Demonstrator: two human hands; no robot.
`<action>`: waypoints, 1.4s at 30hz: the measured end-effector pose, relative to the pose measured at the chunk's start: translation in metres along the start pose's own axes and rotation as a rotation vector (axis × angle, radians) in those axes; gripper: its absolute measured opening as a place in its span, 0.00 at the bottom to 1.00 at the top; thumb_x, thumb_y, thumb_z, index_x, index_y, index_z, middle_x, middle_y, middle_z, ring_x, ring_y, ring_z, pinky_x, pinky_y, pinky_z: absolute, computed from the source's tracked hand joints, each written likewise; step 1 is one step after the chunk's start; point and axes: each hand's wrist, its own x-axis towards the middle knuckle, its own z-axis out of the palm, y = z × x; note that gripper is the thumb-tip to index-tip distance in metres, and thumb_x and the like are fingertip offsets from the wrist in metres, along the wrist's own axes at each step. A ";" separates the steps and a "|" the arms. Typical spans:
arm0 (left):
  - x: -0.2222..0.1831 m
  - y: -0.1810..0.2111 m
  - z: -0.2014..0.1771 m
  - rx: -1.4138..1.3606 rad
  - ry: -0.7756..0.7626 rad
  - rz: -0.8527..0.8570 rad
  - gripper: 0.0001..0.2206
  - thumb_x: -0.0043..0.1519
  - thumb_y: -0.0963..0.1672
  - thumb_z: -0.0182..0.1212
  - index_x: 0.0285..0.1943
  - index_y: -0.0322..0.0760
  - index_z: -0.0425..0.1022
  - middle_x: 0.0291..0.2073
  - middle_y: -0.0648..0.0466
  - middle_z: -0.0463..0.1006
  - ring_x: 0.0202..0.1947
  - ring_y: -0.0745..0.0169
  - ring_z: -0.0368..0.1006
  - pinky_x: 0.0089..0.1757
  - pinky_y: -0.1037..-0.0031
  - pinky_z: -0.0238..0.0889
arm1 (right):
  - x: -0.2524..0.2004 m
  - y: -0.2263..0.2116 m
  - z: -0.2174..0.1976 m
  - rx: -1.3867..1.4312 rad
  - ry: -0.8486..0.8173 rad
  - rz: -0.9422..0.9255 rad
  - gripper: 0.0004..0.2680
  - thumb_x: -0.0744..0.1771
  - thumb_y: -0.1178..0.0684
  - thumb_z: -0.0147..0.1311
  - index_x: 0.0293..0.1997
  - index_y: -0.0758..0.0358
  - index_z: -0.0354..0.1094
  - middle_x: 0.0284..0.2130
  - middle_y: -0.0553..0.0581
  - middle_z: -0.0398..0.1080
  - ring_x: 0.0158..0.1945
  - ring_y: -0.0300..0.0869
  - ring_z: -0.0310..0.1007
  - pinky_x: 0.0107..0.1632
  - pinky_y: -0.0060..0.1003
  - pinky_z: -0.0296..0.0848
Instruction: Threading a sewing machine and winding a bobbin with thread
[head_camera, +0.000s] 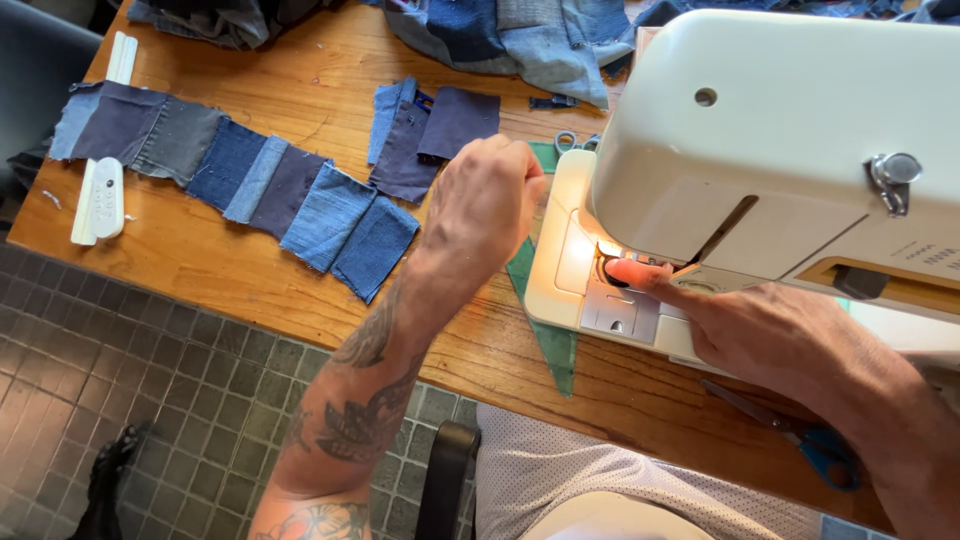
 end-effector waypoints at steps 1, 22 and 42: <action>-0.004 -0.005 0.002 0.028 -0.030 -0.090 0.07 0.69 0.42 0.72 0.38 0.37 0.84 0.37 0.45 0.86 0.41 0.36 0.80 0.40 0.46 0.70 | 0.001 0.000 -0.001 0.018 -0.062 0.013 0.35 0.72 0.46 0.41 0.88 -0.01 0.27 0.39 0.53 0.86 0.43 0.57 0.88 0.48 0.53 0.80; -0.086 0.041 -0.054 0.416 0.208 -0.150 0.07 0.68 0.44 0.77 0.49 0.43 0.82 0.46 0.49 0.80 0.46 0.42 0.75 0.44 0.51 0.68 | 0.003 0.026 0.043 0.112 0.412 -0.219 0.38 0.71 0.57 0.48 0.89 0.01 0.43 0.25 0.50 0.76 0.22 0.48 0.70 0.28 0.52 0.74; -0.141 0.087 -0.015 -0.060 0.252 0.306 0.12 0.79 0.49 0.67 0.69 0.50 0.84 0.67 0.44 0.79 0.67 0.35 0.72 0.63 0.45 0.72 | -0.011 0.021 0.093 0.201 1.015 -0.590 0.40 0.56 0.60 0.66 0.83 0.43 0.66 0.58 0.55 0.70 0.56 0.53 0.75 0.66 0.56 0.78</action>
